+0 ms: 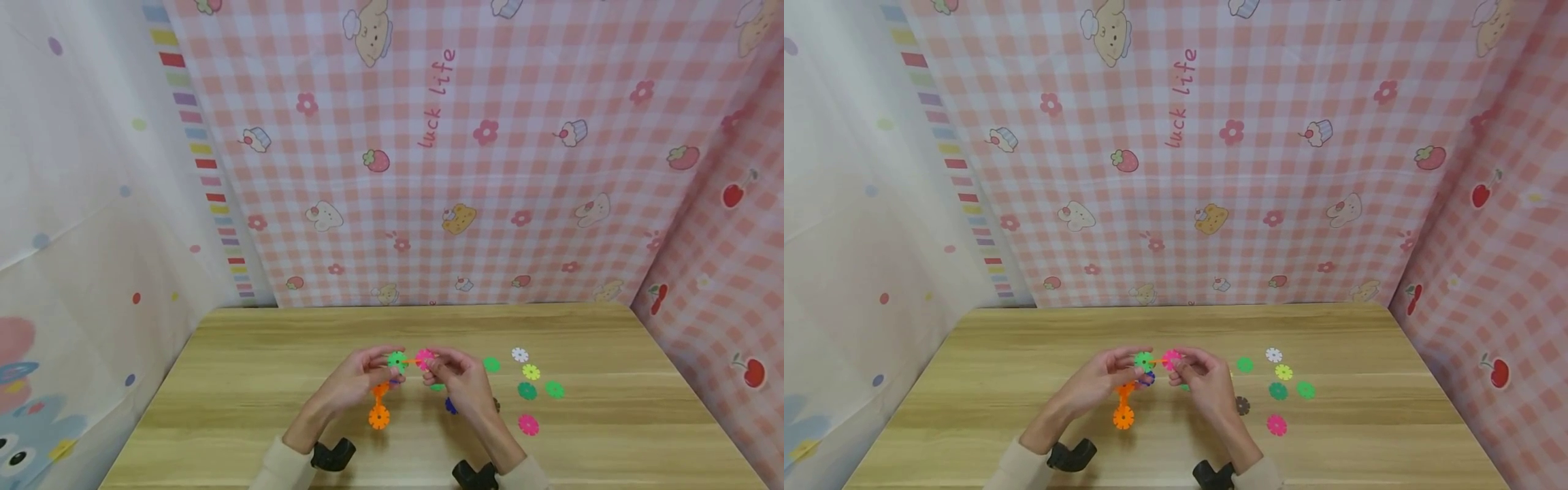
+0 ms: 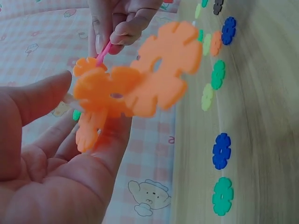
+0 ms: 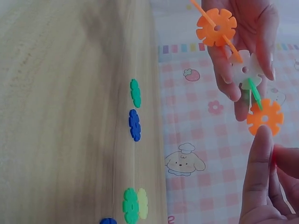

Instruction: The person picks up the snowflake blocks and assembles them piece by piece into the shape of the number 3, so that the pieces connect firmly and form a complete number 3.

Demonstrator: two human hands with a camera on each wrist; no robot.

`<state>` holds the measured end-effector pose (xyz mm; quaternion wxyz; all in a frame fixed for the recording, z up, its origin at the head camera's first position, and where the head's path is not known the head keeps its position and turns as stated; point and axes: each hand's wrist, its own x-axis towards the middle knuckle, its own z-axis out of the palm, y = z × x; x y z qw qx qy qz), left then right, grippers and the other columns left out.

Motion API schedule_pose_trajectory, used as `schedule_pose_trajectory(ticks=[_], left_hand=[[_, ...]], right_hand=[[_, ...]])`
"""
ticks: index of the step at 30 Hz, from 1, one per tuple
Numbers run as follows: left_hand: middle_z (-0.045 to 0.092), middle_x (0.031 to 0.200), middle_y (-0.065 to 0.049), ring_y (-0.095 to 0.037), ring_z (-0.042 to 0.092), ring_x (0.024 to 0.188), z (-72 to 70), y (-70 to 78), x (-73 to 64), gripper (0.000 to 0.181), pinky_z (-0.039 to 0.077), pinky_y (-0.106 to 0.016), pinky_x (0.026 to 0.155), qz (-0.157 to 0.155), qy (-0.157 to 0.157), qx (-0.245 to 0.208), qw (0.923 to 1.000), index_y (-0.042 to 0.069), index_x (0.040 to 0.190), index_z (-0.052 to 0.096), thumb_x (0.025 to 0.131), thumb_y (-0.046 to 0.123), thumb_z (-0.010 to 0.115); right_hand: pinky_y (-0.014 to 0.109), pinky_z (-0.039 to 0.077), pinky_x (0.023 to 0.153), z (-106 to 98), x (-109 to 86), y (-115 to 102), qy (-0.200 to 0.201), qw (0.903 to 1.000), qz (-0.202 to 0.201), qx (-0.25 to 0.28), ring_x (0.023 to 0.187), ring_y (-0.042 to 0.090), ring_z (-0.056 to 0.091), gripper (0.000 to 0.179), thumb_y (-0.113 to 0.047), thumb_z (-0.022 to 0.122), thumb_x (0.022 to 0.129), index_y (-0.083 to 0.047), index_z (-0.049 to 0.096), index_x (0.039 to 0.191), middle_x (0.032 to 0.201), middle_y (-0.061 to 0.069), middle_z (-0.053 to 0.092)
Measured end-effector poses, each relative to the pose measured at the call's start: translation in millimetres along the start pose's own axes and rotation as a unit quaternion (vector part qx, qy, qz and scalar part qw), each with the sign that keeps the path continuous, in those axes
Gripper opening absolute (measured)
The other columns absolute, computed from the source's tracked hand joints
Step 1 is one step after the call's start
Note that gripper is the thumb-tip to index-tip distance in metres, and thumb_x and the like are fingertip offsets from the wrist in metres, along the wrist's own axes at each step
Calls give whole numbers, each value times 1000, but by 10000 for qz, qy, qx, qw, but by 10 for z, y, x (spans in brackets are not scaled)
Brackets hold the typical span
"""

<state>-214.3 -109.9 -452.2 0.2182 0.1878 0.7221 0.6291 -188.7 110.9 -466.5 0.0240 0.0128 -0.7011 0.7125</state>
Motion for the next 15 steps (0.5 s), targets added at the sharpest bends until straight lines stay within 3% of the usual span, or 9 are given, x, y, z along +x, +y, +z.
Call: schedule_pose_trajectory(ticks=[6,15], left_hand=[[71,110,-11,-29,68,104,-34,5,-13,40,53,-48,94,-66,-1,-33,10000,11,139,53,100,20,59],[67,115,-22,-42,65,104,-110,-44,-21,38,55,-50,89,-167,29,-71,9998,11,136,54,99,19,61]], right_hand=[[39,61,75,3,22,18,-173,9998,43,-48,76,21,70,28,7,59,94,1,66,120,92,16,67],[39,61,74,48,56,8,-289,9994,167,14,77,24,70,28,4,58,96,3,64,123,94,18,68]])
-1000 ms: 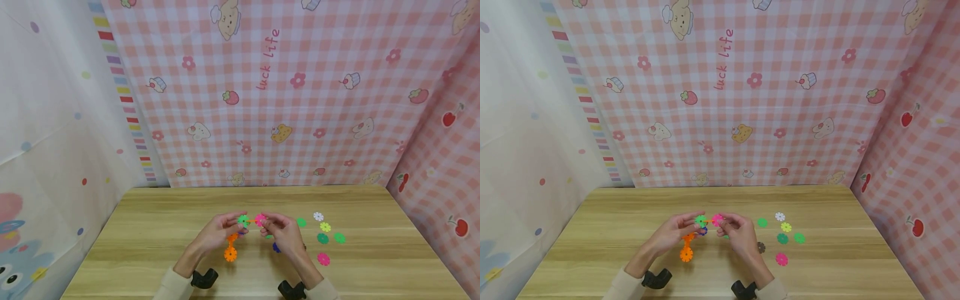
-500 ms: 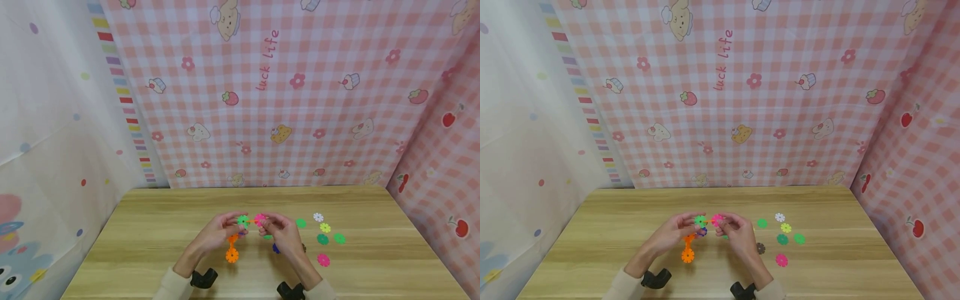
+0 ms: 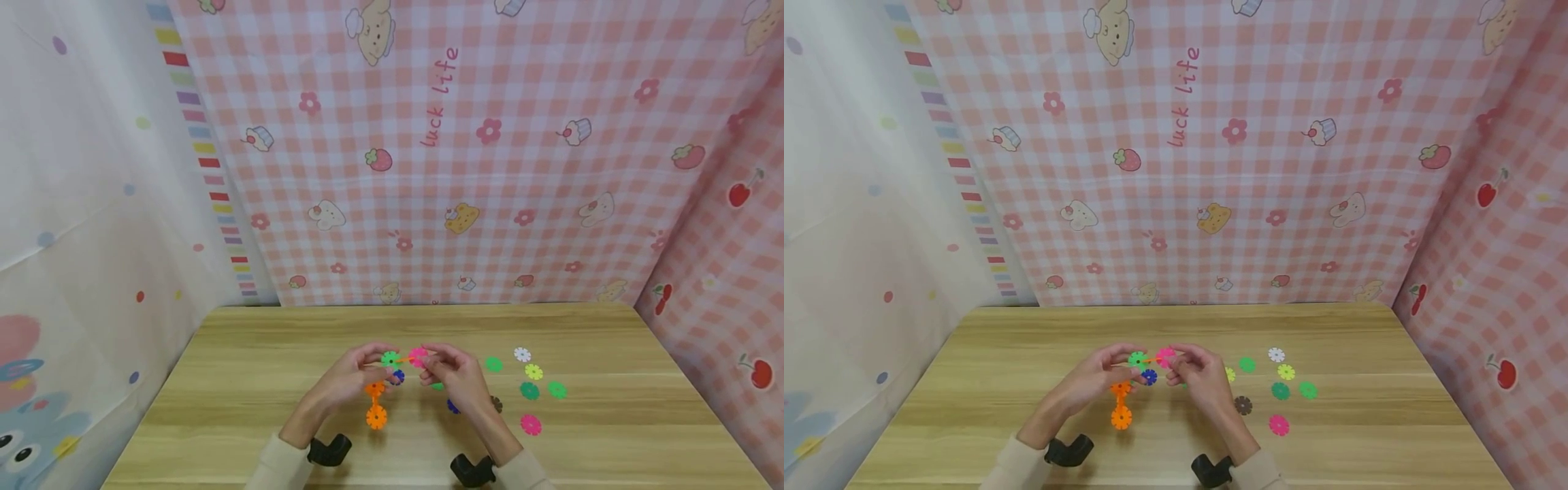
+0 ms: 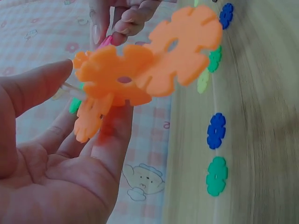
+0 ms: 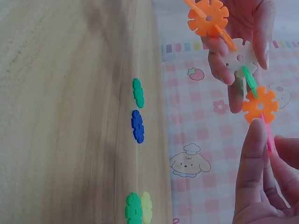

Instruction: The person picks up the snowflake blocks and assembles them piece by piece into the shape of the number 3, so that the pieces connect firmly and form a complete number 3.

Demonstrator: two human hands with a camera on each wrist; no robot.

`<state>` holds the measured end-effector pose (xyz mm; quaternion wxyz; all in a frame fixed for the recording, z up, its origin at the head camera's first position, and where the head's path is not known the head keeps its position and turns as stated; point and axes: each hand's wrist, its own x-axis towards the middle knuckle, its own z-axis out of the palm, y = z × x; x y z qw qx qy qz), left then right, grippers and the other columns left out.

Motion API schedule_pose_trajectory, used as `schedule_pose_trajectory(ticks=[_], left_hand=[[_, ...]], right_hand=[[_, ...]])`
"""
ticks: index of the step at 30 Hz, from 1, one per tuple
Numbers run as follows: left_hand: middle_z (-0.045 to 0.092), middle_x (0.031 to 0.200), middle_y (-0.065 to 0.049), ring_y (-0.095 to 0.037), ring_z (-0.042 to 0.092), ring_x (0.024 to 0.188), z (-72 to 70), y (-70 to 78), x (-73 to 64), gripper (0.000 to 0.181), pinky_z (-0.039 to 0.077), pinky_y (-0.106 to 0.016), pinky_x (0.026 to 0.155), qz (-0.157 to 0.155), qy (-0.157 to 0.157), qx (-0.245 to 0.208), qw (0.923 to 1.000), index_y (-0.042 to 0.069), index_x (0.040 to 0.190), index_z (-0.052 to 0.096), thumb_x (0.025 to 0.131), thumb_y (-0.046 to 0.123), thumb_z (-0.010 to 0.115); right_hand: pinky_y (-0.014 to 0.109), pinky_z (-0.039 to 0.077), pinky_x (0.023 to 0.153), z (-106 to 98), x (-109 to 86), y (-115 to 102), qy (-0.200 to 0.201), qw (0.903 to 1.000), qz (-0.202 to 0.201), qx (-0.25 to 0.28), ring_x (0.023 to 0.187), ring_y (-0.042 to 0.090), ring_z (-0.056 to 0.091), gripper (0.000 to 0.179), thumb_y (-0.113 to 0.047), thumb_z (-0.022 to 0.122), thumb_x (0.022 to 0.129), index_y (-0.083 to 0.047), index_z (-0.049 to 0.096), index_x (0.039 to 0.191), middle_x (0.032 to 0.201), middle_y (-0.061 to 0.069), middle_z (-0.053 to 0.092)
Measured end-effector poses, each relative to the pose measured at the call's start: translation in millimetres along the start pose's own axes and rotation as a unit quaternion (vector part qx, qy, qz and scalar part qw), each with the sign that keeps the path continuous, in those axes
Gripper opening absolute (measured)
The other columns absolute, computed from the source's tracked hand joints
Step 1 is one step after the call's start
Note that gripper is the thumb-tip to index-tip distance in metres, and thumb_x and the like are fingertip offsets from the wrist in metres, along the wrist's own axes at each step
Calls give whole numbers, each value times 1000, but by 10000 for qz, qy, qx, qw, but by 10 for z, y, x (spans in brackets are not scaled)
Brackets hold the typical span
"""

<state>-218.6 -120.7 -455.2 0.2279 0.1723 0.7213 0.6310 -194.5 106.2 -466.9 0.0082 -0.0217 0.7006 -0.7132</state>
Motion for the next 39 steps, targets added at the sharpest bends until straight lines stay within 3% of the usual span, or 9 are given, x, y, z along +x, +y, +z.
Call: schedule_pose_trajectory(ticks=[6,10,19,26,34,39], left_hand=[[64,123,-21,-41,65,105,-81,-63,-38,42,52,-40,94,-147,368,141,9991,11,137,51,97,21,62],[62,129,-20,-40,64,108,-162,-87,-79,46,49,-45,99,-203,677,54,9975,11,139,48,97,21,63],[60,132,-23,-32,65,104,-307,-126,-119,42,53,-43,94,-165,1165,-138,9930,5,140,47,100,12,56],[56,136,-24,-30,62,107,-347,-177,-141,43,53,-50,94,-58,1174,-334,9925,3,143,43,102,12,53],[54,138,-24,-34,57,109,-361,-204,-130,39,54,-50,91,-27,1181,-443,9920,8,142,46,104,14,49],[53,138,-25,-34,53,107,-370,-197,-132,41,54,-46,90,-9,1137,-420,9926,4,145,43,105,12,45]], right_hand=[[37,61,72,47,50,48,42,9998,173,-54,76,26,69,26,0,59,96,3,65,121,97,21,67],[35,61,71,123,114,125,-30,9997,239,-24,74,25,69,25,1,57,96,8,63,120,98,23,65],[33,60,66,378,237,335,-695,9964,495,-14,66,17,65,30,4,55,94,13,58,123,95,25,65],[32,58,58,558,244,388,-1071,9922,625,-101,58,15,61,37,3,60,93,12,54,128,89,28,67],[23,51,46,682,300,568,-772,9942,716,-216,46,11,55,44,1,66,89,6,55,131,70,14,65],[24,51,44,744,321,595,-690,9945,668,-409,44,10,54,45,4,67,85,8,56,128,63,8,61]])
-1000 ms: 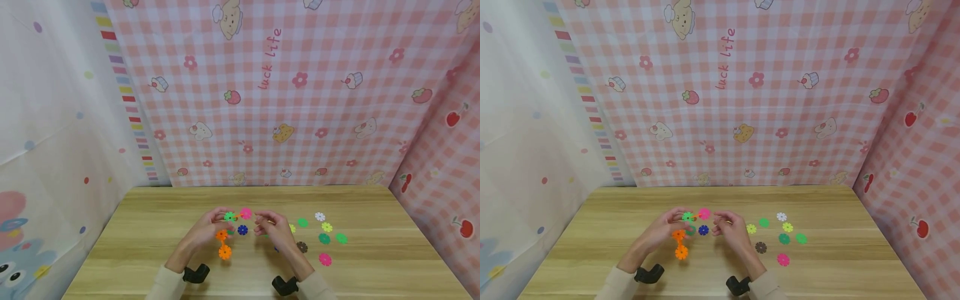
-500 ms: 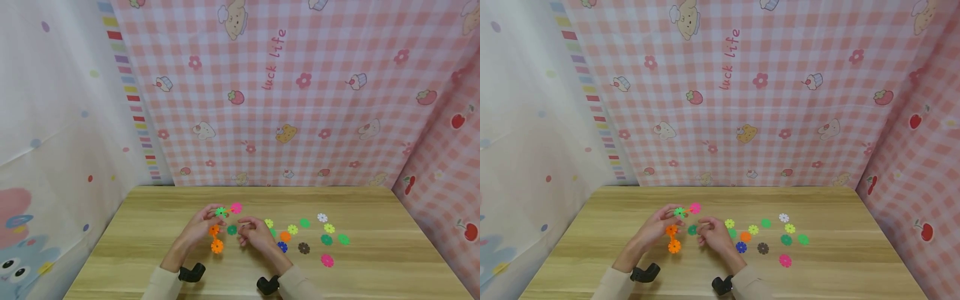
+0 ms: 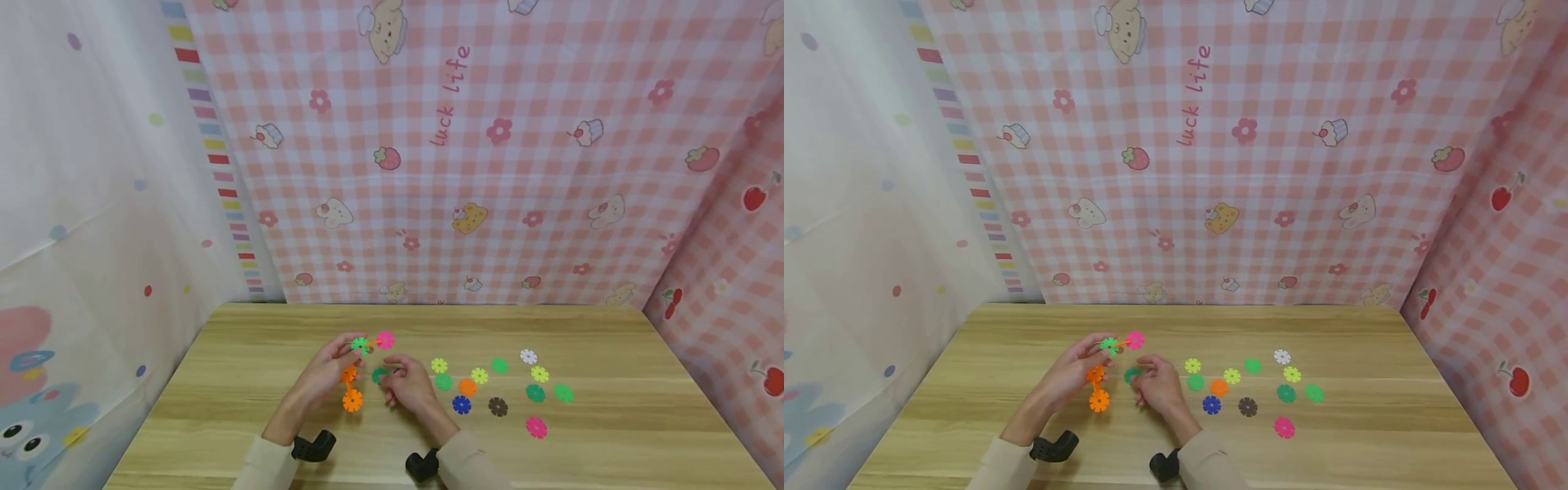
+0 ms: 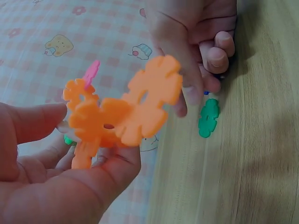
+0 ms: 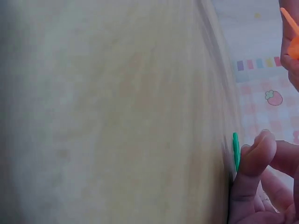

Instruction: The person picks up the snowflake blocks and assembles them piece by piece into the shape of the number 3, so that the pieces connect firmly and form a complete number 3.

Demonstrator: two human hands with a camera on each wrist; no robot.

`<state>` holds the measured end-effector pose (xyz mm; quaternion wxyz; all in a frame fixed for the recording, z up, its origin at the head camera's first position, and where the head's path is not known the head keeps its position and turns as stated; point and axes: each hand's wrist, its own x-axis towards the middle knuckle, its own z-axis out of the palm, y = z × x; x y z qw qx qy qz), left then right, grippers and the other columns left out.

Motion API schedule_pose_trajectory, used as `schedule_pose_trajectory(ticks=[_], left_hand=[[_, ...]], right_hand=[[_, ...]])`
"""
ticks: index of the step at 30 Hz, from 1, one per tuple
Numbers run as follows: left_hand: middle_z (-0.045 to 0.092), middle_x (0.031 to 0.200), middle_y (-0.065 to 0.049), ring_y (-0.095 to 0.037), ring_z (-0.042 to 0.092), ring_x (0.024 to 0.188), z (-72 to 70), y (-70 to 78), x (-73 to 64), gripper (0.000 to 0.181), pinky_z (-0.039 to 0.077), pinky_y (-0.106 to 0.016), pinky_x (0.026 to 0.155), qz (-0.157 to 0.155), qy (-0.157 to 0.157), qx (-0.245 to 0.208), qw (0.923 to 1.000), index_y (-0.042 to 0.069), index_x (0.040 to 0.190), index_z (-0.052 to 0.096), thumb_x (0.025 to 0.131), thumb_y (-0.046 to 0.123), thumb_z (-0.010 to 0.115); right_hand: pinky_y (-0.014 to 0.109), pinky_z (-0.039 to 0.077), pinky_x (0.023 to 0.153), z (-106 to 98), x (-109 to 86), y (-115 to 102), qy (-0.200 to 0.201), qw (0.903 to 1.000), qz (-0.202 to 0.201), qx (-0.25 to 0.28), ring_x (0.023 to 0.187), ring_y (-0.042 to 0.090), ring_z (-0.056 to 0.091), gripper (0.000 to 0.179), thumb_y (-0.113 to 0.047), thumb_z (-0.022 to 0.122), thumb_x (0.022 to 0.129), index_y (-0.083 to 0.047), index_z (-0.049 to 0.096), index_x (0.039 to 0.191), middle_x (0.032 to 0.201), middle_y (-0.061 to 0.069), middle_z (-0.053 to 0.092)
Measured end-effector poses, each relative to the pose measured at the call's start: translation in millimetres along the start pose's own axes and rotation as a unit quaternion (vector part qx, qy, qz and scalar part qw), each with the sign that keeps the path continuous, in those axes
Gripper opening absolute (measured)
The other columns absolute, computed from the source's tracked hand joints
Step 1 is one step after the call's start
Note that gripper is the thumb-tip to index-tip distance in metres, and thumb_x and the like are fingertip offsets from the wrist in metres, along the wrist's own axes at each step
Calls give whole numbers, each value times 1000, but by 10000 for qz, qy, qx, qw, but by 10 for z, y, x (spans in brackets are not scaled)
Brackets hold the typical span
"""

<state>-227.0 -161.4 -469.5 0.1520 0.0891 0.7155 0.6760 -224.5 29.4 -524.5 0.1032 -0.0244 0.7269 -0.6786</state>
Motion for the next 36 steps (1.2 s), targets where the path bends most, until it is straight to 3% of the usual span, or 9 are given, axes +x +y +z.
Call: schedule_pose_trajectory(ticks=[8,20,26,36], left_hand=[[52,138,-26,-27,53,104,3,34,-10,40,52,-45,92,-11,-79,-105,9999,4,145,43,105,9,41],[51,135,-25,-28,59,105,11,45,-26,41,54,-48,93,-17,6,-262,9997,1,145,41,105,10,43],[55,132,-19,-37,60,110,22,48,-22,40,55,-47,91,-29,20,-382,9993,1,143,43,104,8,43],[42,143,-30,-39,57,119,27,51,-38,40,50,-54,97,-79,-271,-605,9978,0,142,42,102,4,41]], right_hand=[[24,51,42,23,8,-15,91,9997,56,-215,42,9,53,41,6,69,82,9,60,123,60,6,57],[25,50,40,96,14,-11,409,9973,97,-602,38,9,52,28,8,72,80,6,65,108,62,8,58],[24,48,38,101,6,-37,382,9955,182,-847,40,11,51,24,8,73,79,4,62,100,62,8,58],[21,41,38,85,-25,-53,311,9961,254,-781,45,13,48,14,3,69,84,0,61,96,65,2,51]])
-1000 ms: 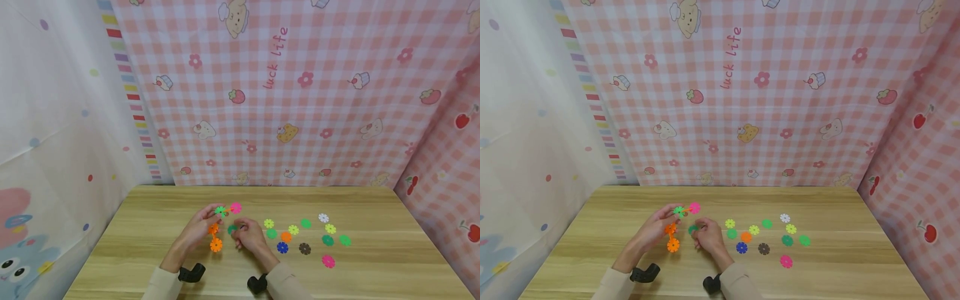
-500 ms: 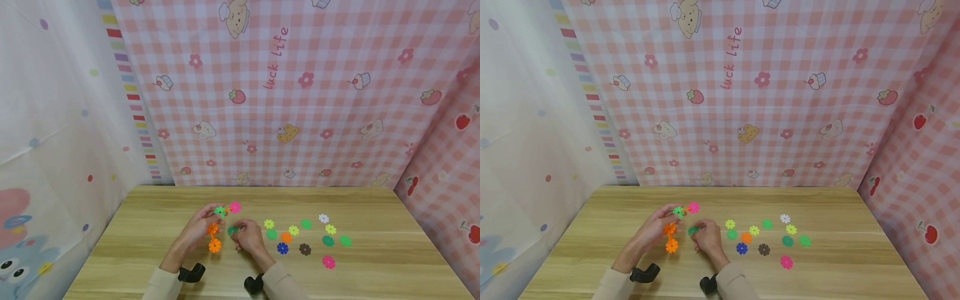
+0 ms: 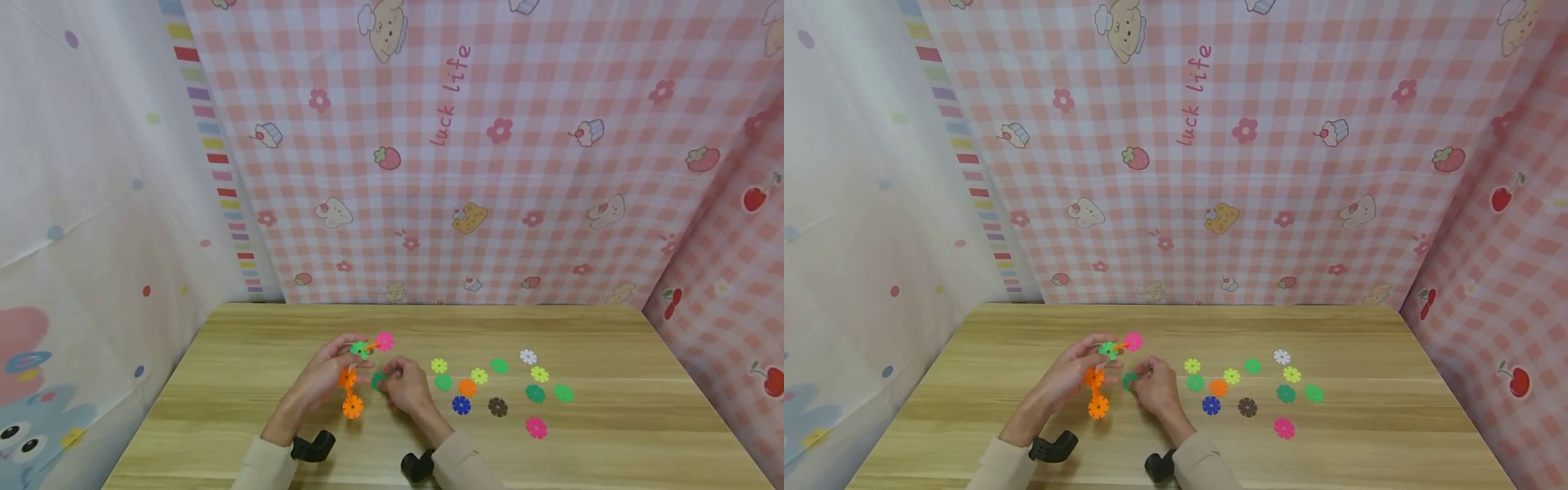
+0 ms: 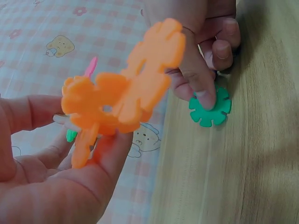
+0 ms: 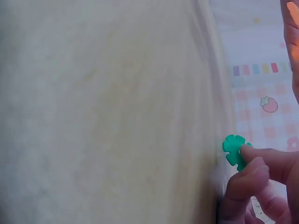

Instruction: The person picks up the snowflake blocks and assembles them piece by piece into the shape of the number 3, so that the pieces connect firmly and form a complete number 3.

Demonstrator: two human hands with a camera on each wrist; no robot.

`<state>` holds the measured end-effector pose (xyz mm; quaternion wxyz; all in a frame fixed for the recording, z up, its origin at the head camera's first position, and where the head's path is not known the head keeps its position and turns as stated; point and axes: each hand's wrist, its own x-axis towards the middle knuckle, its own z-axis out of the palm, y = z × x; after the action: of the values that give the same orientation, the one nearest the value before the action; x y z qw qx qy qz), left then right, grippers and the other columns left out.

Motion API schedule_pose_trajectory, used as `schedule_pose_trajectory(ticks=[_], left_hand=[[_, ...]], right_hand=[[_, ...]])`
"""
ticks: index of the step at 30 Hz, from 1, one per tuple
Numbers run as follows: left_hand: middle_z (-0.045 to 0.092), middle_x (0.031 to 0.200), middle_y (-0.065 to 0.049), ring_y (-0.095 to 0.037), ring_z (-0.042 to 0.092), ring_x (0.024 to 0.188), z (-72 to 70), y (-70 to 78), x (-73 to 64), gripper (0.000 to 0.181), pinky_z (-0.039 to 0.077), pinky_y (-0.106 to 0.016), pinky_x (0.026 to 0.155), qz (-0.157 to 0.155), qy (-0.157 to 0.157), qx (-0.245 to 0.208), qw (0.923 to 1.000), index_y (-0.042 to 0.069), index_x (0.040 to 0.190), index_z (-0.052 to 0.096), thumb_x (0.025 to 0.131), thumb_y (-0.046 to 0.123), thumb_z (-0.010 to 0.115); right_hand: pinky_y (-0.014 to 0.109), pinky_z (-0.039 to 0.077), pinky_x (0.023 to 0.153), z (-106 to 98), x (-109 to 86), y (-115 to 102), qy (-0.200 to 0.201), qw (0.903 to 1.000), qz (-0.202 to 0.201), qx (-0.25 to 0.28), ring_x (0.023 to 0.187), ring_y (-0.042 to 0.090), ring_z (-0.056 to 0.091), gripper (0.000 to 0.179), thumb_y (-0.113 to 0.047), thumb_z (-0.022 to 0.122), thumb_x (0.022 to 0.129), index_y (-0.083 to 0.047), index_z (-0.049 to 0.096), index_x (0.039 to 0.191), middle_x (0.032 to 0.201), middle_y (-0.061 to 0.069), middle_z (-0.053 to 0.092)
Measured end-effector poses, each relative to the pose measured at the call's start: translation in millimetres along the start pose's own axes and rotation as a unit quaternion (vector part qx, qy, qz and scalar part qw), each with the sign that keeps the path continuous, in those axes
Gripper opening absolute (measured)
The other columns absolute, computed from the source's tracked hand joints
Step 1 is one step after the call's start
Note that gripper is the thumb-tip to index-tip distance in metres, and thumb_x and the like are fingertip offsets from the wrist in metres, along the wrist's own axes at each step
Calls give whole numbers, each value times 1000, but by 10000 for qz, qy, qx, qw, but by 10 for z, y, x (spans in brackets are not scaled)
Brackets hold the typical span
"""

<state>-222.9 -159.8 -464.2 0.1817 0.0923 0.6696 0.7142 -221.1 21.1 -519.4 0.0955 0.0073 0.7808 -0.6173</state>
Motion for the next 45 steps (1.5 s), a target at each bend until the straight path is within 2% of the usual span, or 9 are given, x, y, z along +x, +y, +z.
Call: schedule_pose_trajectory(ticks=[4,8,11,14,20,28,36,42,45], left_hand=[[42,141,-31,-43,55,119,4,-6,3,43,52,-54,95,29,-5,83,10000,2,143,44,100,2,40],[43,143,-25,-39,57,114,20,-10,24,46,56,-50,89,56,-33,179,9998,6,143,47,97,-1,41],[45,143,-21,-36,58,112,33,-9,34,50,57,-49,86,67,-103,225,9997,9,146,44,97,-1,40],[46,142,-24,-36,57,110,49,-7,37,55,58,-48,83,27,-172,294,9994,14,149,40,96,0,39],[45,144,-25,-32,58,103,115,-2,53,60,59,-41,76,-97,-356,418,9984,15,152,38,95,-2,36],[46,141,-24,-31,58,100,205,3,62,60,60,-40,74,-126,-400,487,9979,15,152,39,94,-2,36],[47,142,-23,-30,59,98,294,-3,80,59,59,-40,74,-112,-523,482,9974,16,150,41,94,0,36],[41,146,-20,-27,60,96,342,-4,99,59,60,-40,73,-115,-585,492,9970,18,150,42,94,0,37],[38,149,-19,-32,60,99,376,1,100,59,60,-40,73,-114,-636,468,9968,19,149,44,93,0,38]], right_hand=[[21,43,41,-61,-6,0,-209,9994,50,271,48,12,49,11,-3,69,88,0,62,97,69,2,52],[24,50,45,-180,-11,-4,-324,9960,34,834,51,13,53,16,-2,69,88,4,60,99,71,5,57],[27,55,51,-295,-32,-34,-258,9941,-158,1046,55,14,57,17,-1,68,89,7,59,101,74,8,61],[31,58,59,-404,-73,-90,-129,9923,-440,1153,61,18,63,18,-1,67,91,9,59,103,80,15,64],[39,60,73,-567,-154,-144,185,9882,-942,1196,77,29,69,13,1,68,91,6,61,101,89,14,65],[36,60,76,-691,-196,-162,353,9843,-1321,1116,83,29,71,10,6,66,90,5,63,99,96,25,67],[33,60,75,-744,-241,-154,475,9841,-1502,819,84,33,70,9,7,66,90,3,65,98,94,20,67],[31,60,75,-790,-268,-161,519,9842,-1494,791,89,43,68,7,6,66,90,4,65,97,94,21,67],[29,60,76,-816,-287,-157,522,9843,-1511,747,88,38,69,6,3,67,91,1,66,96,93,17,67]])
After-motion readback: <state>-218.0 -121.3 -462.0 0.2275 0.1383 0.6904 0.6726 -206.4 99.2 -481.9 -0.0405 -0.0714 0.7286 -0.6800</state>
